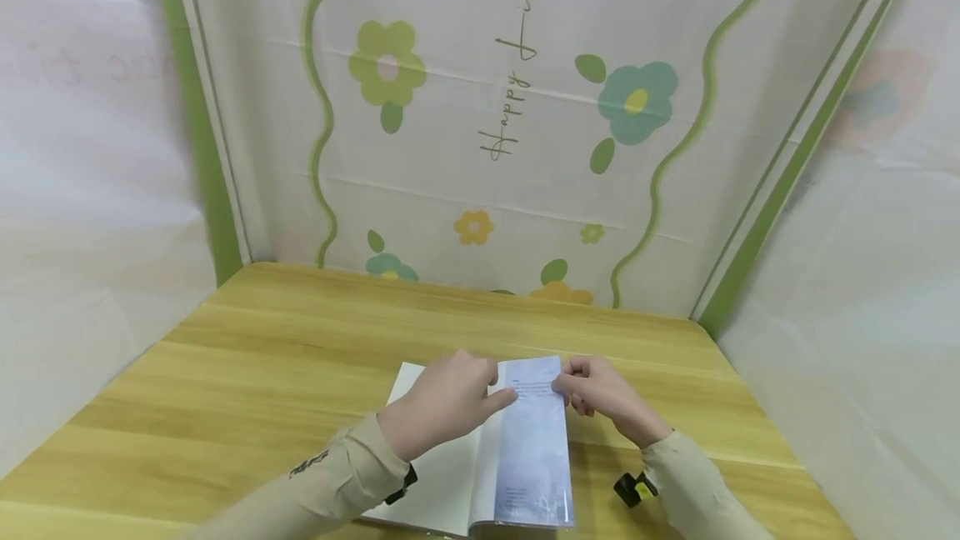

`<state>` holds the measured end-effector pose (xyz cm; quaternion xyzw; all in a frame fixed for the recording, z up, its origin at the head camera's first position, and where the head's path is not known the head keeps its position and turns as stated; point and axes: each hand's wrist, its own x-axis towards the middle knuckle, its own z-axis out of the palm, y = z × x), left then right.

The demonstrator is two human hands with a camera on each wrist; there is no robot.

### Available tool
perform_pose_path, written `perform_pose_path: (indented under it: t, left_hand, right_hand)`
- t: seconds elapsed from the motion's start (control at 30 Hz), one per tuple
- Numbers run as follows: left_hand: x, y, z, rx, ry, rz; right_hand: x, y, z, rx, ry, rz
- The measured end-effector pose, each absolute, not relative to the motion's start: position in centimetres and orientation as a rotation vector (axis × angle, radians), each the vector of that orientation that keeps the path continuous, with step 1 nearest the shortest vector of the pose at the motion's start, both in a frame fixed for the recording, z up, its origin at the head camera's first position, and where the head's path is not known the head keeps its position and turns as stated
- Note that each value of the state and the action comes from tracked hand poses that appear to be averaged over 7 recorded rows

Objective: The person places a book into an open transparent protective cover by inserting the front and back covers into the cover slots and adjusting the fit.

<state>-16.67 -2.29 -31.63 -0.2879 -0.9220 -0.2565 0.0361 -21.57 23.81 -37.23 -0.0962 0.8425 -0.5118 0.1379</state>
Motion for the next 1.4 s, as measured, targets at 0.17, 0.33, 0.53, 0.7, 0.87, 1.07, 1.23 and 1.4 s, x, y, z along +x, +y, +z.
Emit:
perform_pose_path:
  t: [0.17,0.33,0.53,0.7,0.87,1.07,1.23,1.4]
  left_hand:
    - [-16.0,-1.9,-31.8,-0.876,-2.852,-0.816]
    - [-15.3,-1.7,-31.3,-0.869,-2.881,-0.832]
    - [-14.3,-1.6,-30.8,-0.856,-2.871,-0.877]
    - [-13.9,-1.7,-30.6,-0.881,-2.873,-0.842]
    - [-13.6,-1.9,-30.3,-0.944,-2.898,-0.728]
    - [-13.4,-2.4,-30.1,-0.998,-2.909,-0.624]
    - [-13.2,-3.0,-29.9,-1.038,-2.905,-0.488]
    - [-13.4,-3.1,-29.9,-1.035,-2.860,-0.453]
  right_hand:
    - [-21.5,23.0,-36.6,-0.354,2.426,-1.423]
    - [-21.4,22.0,-35.9,-0.365,2.418,-1.402]
    - [-21.2,21.1,-35.3,-0.381,2.399,-1.406]
    - [-21.1,20.3,-34.9,-0.410,2.398,-1.409]
    - [-21.2,19.7,-34.8,-0.423,2.396,-1.418]
    - [-21.4,18.6,-34.7,-0.410,2.419,-1.408]
    - [-21.5,17.7,-34.6,-0.408,2.444,-1.391]
    - [-21.6,17.0,-34.6,-0.426,2.445,-1.401]
